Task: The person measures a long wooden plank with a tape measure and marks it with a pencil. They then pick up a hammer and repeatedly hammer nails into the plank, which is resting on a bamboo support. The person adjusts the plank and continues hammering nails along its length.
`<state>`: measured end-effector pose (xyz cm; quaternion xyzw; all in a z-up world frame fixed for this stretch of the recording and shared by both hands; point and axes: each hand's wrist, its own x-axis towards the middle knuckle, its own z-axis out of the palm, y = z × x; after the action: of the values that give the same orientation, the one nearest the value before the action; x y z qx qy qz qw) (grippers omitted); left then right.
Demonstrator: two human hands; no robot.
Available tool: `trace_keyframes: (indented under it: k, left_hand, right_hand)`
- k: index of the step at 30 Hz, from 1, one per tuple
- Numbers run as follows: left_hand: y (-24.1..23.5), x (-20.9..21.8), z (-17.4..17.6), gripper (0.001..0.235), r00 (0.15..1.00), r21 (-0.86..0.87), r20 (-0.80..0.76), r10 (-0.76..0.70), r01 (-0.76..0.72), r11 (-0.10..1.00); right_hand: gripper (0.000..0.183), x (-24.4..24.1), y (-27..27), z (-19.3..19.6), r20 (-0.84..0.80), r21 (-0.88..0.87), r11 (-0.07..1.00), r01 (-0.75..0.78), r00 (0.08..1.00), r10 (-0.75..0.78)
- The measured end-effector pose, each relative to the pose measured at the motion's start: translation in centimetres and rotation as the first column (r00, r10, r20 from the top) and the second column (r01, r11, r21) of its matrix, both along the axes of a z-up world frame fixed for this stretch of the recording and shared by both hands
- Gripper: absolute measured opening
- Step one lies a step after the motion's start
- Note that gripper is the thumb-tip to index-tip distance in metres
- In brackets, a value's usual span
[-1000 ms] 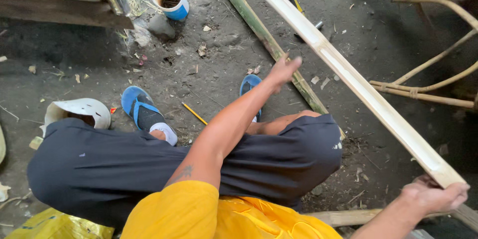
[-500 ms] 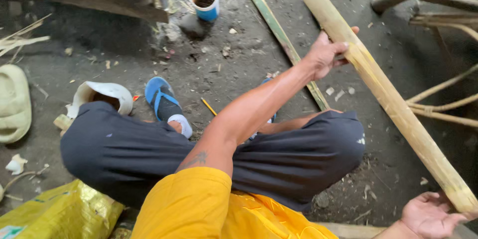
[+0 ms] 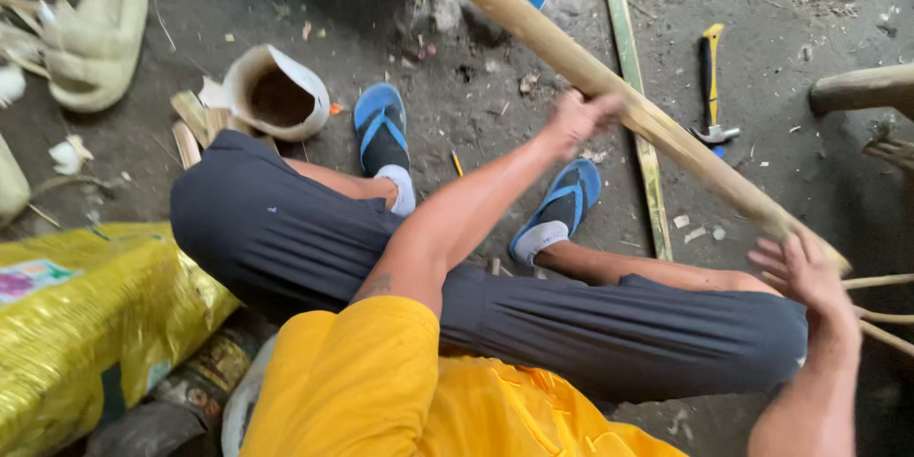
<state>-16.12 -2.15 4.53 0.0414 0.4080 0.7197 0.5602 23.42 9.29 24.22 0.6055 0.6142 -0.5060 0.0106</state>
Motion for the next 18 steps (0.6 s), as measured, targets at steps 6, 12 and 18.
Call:
trace_keyframes:
  k: [6,12,18]
  left_hand:
    - [-4.8,-9.4,-9.3,0.022,0.935,-0.286,-0.111,0.338,-0.356,0.89]
    - [-10.6,-17.6,-17.8,0.025,0.905,-0.397,-0.077,0.419,-0.414,0.819]
    - [-13.2,-19.7,-18.5,0.021,0.983,-0.398,-0.063,0.175,-0.186,0.898]
  right_hand:
    - [0.054,-16.8,2.6,6.2,0.557,0.161,0.642,-0.749,0.606,0.568]
    - [0.044,-30.7,-2.8,-6.4,0.598,-0.191,0.325,-0.926,0.153,0.787]
    - [0.046,-38.7,-18.0,-22.7,0.367,-0.104,0.405,-0.908,0.344,0.865]
